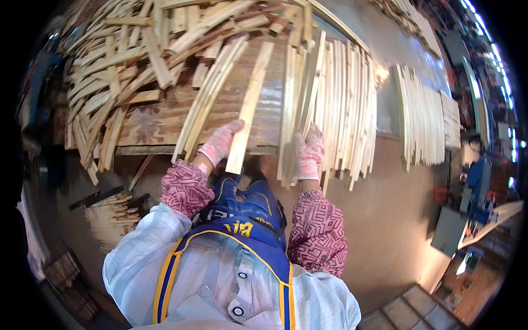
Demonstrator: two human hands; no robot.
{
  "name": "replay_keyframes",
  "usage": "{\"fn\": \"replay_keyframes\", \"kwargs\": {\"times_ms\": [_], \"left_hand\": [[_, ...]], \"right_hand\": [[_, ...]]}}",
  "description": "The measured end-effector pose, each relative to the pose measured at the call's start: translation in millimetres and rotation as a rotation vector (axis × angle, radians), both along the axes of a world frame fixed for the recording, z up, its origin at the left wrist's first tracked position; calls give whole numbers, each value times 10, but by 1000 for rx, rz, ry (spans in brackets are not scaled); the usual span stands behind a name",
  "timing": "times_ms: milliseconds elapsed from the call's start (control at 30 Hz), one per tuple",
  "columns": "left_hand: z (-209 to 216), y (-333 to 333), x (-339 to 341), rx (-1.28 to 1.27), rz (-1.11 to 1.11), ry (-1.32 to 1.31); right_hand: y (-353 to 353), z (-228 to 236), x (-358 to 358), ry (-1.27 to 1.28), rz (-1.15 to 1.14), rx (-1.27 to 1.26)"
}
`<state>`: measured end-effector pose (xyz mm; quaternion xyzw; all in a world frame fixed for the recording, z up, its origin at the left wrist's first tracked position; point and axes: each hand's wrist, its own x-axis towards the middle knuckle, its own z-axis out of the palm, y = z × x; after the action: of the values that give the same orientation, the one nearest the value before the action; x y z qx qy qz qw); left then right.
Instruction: The person sorts and stacks thin wooden planks on a workbench in a factory. They pick up planks from a pile, align them, and place them into neat stacks, occasionally moving the stacks to different locations on the bench or nearby tables.
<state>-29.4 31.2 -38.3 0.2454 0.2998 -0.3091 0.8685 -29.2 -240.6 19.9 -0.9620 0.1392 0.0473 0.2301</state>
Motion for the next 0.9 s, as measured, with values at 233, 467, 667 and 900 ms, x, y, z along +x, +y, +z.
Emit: {"fn": "replay_keyframes", "kwargs": {"times_ms": [233, 467, 667, 900], "left_hand": [[524, 311, -639, 577, -249, -544], [742, 1395, -1157, 569, 324, -548], [803, 2128, -1338, 667, 493, -200], [786, 2314, -1476, 700, 670, -139]], "right_hand": [[81, -286, 77, 19, 138, -676], [1586, -31, 368, -113, 365, 235], [3310, -228, 1112, 347, 282, 1290], [3941, 245, 1274, 623, 280, 1364]]}}
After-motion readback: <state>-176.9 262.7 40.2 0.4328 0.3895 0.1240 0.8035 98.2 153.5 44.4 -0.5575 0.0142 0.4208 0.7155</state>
